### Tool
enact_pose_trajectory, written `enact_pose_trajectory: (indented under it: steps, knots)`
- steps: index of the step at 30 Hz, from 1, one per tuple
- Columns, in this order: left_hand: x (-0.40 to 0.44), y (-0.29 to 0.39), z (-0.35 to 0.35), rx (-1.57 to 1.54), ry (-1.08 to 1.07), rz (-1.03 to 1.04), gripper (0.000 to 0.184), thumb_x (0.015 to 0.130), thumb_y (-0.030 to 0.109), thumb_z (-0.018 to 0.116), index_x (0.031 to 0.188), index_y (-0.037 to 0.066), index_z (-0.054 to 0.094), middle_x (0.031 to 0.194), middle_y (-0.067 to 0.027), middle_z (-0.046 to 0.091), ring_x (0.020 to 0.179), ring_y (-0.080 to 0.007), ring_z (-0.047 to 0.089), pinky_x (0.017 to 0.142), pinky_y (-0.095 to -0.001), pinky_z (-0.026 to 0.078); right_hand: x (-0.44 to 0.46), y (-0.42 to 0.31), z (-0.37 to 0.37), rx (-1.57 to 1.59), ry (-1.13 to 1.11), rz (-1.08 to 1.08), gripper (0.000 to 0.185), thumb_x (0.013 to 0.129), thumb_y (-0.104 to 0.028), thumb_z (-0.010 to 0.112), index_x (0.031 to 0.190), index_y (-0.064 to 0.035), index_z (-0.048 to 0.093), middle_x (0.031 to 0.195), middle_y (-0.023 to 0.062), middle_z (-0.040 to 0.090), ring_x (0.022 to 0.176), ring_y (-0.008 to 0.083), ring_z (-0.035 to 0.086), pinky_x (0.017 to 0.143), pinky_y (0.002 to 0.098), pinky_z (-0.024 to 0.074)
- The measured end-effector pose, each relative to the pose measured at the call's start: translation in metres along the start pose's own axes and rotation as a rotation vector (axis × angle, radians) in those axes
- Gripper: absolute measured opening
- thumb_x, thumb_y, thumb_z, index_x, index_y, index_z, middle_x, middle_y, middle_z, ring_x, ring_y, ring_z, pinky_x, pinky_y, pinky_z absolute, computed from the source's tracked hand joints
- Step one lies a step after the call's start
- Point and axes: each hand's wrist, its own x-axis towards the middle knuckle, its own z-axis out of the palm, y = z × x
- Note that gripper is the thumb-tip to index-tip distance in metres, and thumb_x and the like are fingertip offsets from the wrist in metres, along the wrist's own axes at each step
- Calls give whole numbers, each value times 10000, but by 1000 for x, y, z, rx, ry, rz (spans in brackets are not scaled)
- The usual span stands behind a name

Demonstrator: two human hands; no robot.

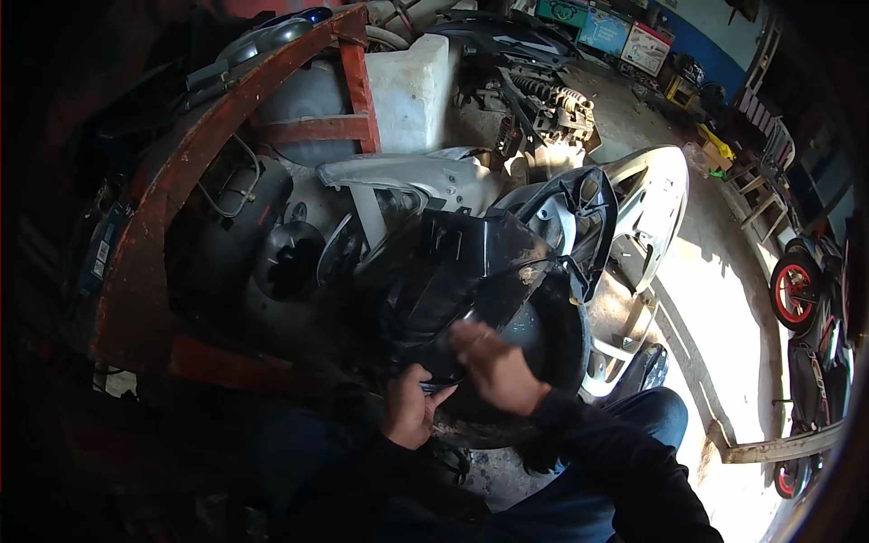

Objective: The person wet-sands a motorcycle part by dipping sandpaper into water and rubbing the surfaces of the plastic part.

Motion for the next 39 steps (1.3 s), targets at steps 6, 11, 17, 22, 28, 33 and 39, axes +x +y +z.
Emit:
enact_pose_trajectory:
  steps: [6,11,17,22,28,33,39]
  knots:
    - [-4,-3,2,31,13,47,305,827,75,475,1069,-72,589,1089,-156,640,1019,-291,639,931,-469,546,-3,-23,11,-324,64,-19,315,909,-50,587,1209,47,598,1258,251,588,1223,353,558,1020,393,464]
    - [-3,-4,4,44,36,18,295,830,70,473,1071,-50,593,1078,-141,639,1017,-283,635,928,-466,546,31,25,2,-504,138,267,351,895,-35,539,1234,52,562,1291,263,554,1189,388,565,1000,428,465]
    - [-2,-4,-1,24,42,11,296,820,64,475,1065,-57,589,1091,-148,634,1013,-281,633,924,-466,545,9,11,1,-167,-5,274,378,880,-22,572,1250,51,548,1308,228,557,1202,370,556,1019,409,457]
    - [4,-6,-9,25,54,-5,304,804,52,482,1064,-70,578,1075,-154,632,997,-294,639,910,-479,553,-10,-23,23,-209,29,-75,403,826,-15,588,1222,53,555,1232,253,586,1131,375,592,958,445,489]
    - [6,-4,-2,32,36,49,323,803,43,466,1087,-66,575,1073,-155,633,996,-294,642,912,-481,557,5,-10,20,-373,120,28,354,864,11,520,1211,58,570,1190,270,599,1176,385,569,991,409,483]
    - [5,-6,-3,23,26,38,283,809,44,467,1047,-59,579,1056,-147,633,1007,-291,644,917,-481,555,27,36,-2,-130,197,368,260,897,-25,557,1135,53,625,1232,237,604,1155,384,584,1010,404,475]
    - [6,-5,-6,42,30,37,295,822,51,468,1065,-84,565,1079,-169,625,1028,-305,633,950,-500,537,6,-7,16,-137,90,14,323,847,15,581,1167,42,605,1215,248,607,1142,382,592,966,440,487]
